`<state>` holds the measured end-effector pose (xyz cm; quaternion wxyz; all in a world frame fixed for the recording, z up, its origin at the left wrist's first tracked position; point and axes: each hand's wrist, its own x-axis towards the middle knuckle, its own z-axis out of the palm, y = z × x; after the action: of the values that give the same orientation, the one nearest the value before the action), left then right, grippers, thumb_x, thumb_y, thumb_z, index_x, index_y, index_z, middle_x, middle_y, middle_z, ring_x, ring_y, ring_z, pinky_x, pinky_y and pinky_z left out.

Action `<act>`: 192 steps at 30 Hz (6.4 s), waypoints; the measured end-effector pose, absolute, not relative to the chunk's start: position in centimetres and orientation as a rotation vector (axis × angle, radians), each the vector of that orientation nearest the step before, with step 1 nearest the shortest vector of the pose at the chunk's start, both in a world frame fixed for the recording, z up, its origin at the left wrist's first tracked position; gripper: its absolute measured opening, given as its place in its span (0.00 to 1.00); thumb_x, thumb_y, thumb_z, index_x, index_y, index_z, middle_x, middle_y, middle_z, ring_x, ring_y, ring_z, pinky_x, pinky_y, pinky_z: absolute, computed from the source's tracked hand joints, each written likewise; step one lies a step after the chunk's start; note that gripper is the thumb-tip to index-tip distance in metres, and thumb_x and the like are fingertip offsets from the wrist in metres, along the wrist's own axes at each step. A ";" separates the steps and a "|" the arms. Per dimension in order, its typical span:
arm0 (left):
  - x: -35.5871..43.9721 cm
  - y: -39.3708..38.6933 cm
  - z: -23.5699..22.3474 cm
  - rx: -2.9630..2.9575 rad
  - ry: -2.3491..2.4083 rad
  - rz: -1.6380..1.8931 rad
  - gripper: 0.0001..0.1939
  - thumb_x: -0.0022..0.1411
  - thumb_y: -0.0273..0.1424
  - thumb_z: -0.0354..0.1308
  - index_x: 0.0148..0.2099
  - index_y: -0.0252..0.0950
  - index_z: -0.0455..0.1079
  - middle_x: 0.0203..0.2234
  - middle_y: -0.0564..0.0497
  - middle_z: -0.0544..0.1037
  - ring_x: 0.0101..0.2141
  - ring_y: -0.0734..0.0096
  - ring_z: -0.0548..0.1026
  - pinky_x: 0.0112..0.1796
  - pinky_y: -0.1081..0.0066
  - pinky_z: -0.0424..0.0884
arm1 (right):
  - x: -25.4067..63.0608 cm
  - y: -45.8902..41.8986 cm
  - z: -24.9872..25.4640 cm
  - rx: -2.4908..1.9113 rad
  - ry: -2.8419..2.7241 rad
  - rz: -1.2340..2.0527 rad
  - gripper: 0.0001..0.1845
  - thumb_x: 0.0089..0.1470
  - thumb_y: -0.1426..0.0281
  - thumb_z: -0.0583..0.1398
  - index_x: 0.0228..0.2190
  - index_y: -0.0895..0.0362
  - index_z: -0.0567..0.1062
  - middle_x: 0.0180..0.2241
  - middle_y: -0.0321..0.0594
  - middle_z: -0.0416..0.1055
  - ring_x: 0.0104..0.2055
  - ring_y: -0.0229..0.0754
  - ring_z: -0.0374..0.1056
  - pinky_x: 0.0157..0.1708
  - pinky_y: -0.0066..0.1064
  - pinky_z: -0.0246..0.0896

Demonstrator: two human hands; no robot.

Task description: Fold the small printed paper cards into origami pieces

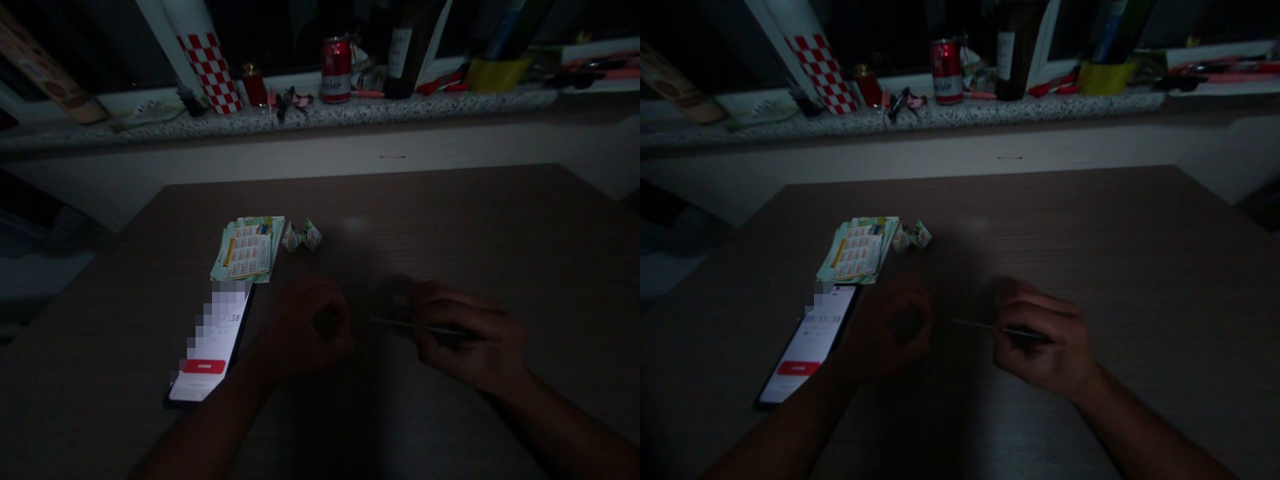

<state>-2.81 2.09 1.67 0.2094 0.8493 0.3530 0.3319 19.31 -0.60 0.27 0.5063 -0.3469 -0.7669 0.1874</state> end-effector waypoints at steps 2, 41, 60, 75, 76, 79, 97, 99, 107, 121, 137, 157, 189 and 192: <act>-2.7 1.8 1.6 2.289 0.988 0.924 0.07 0.47 0.23 0.57 0.31 0.35 0.65 0.28 0.53 0.71 0.31 0.71 0.69 0.34 0.69 0.64 | 19.4 -0.7 0.1 -0.884 -1.819 0.489 0.09 0.43 0.81 0.61 0.27 0.56 0.73 0.24 0.38 0.71 0.28 0.42 0.70 0.27 0.34 0.67; -0.7 0.7 0.4 1.769 0.921 0.748 0.06 0.58 0.30 0.55 0.31 0.33 0.69 0.24 0.53 0.70 0.26 0.75 0.67 0.28 0.75 0.63 | 17.5 -1.6 -0.9 -1.082 -1.568 1.133 0.03 0.50 0.73 0.62 0.26 0.59 0.76 0.20 0.35 0.71 0.21 0.33 0.65 0.19 0.22 0.62; -0.8 0.5 0.4 1.538 0.847 0.747 0.08 0.60 0.33 0.56 0.32 0.33 0.70 0.23 0.55 0.69 0.26 0.76 0.65 0.28 0.76 0.61 | 18.0 -1.7 -1.0 -1.046 -1.438 1.389 0.08 0.52 0.66 0.63 0.26 0.59 0.76 0.22 0.35 0.68 0.22 0.33 0.63 0.21 0.24 0.60; -1.1 1.1 -0.5 1.268 0.799 0.613 0.08 0.55 0.32 0.63 0.32 0.31 0.71 0.23 0.55 0.70 0.26 0.79 0.66 0.29 0.78 0.60 | 18.1 -1.7 -0.8 -1.031 -1.607 1.329 0.07 0.53 0.69 0.62 0.26 0.59 0.75 0.22 0.35 0.66 0.23 0.33 0.60 0.21 0.24 0.56; -1.2 1.2 -0.5 1.255 0.796 0.604 0.08 0.54 0.32 0.63 0.32 0.31 0.71 0.23 0.55 0.70 0.26 0.79 0.65 0.28 0.78 0.60 | 18.1 -1.7 -0.8 -1.031 -1.612 1.333 0.07 0.53 0.69 0.62 0.26 0.59 0.75 0.22 0.35 0.67 0.23 0.33 0.60 0.21 0.24 0.56; -1.1 1.2 -0.4 1.214 0.786 0.595 0.07 0.52 0.30 0.64 0.31 0.31 0.70 0.23 0.56 0.69 0.25 0.79 0.66 0.28 0.78 0.60 | 18.2 -1.8 -0.7 -1.029 -1.624 1.346 0.06 0.52 0.69 0.62 0.26 0.59 0.75 0.21 0.34 0.67 0.23 0.32 0.60 0.21 0.23 0.56; -0.8 0.5 1.2 2.081 0.907 0.900 0.05 0.58 0.24 0.56 0.34 0.30 0.74 0.26 0.50 0.77 0.27 0.75 0.73 0.32 0.77 0.66 | 17.8 -1.8 -0.6 -1.128 -1.637 1.008 0.05 0.50 0.71 0.64 0.25 0.58 0.79 0.22 0.39 0.77 0.22 0.36 0.71 0.21 0.25 0.65; -0.8 0.5 1.1 2.123 0.889 0.943 0.05 0.58 0.24 0.56 0.34 0.30 0.74 0.26 0.49 0.77 0.28 0.75 0.73 0.32 0.76 0.67 | 17.7 -1.9 -0.5 -1.128 -1.628 0.982 0.04 0.50 0.72 0.64 0.25 0.57 0.79 0.23 0.39 0.78 0.22 0.37 0.72 0.21 0.24 0.66; -1.0 0.4 0.9 2.122 0.813 0.957 0.06 0.59 0.25 0.56 0.36 0.30 0.75 0.27 0.46 0.78 0.31 0.71 0.74 0.34 0.73 0.68 | 17.6 -2.0 -0.7 -1.122 -1.583 0.882 0.04 0.46 0.74 0.67 0.23 0.56 0.77 0.21 0.36 0.77 0.21 0.36 0.72 0.20 0.23 0.66; -0.5 0.2 1.3 1.906 0.962 0.838 0.06 0.59 0.25 0.54 0.30 0.33 0.70 0.24 0.53 0.71 0.26 0.76 0.69 0.29 0.76 0.62 | 17.5 -2.0 -0.6 -1.133 -1.682 0.972 0.04 0.49 0.70 0.64 0.26 0.58 0.78 0.23 0.39 0.78 0.22 0.38 0.72 0.20 0.25 0.66; -0.4 0.1 0.9 1.803 0.993 0.850 0.05 0.57 0.26 0.55 0.29 0.33 0.69 0.22 0.53 0.71 0.25 0.77 0.68 0.27 0.76 0.62 | 17.9 -2.0 -0.6 -1.108 -1.695 1.008 0.07 0.52 0.71 0.61 0.24 0.58 0.75 0.20 0.37 0.73 0.21 0.35 0.67 0.20 0.24 0.62; -0.2 0.2 0.4 1.655 0.917 0.864 0.04 0.48 0.21 0.57 0.25 0.33 0.70 0.21 0.55 0.70 0.24 0.78 0.66 0.26 0.77 0.60 | 17.5 -2.1 -0.6 -1.110 -1.773 1.021 0.07 0.51 0.73 0.60 0.22 0.58 0.73 0.17 0.34 0.67 0.18 0.32 0.60 0.16 0.23 0.54; -0.3 0.6 -0.1 1.003 0.832 0.702 0.06 0.46 0.24 0.65 0.31 0.32 0.74 0.24 0.54 0.74 0.26 0.78 0.70 0.29 0.77 0.65 | 17.9 -1.8 -0.9 -1.122 -1.345 1.390 0.08 0.50 0.67 0.64 0.25 0.58 0.75 0.21 0.35 0.70 0.22 0.32 0.63 0.21 0.23 0.57; -0.4 0.6 0.1 1.033 0.738 0.788 0.09 0.50 0.24 0.64 0.38 0.35 0.75 0.29 0.53 0.75 0.31 0.76 0.72 0.34 0.76 0.67 | 18.1 -1.4 -1.2 -1.042 -1.149 1.727 0.10 0.50 0.65 0.65 0.25 0.59 0.75 0.19 0.32 0.66 0.19 0.29 0.58 0.19 0.21 0.53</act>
<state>-0.43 0.64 0.08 0.7336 0.4697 0.3356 0.3585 18.05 -1.44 -1.21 0.3987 -0.4114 -0.4541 0.6823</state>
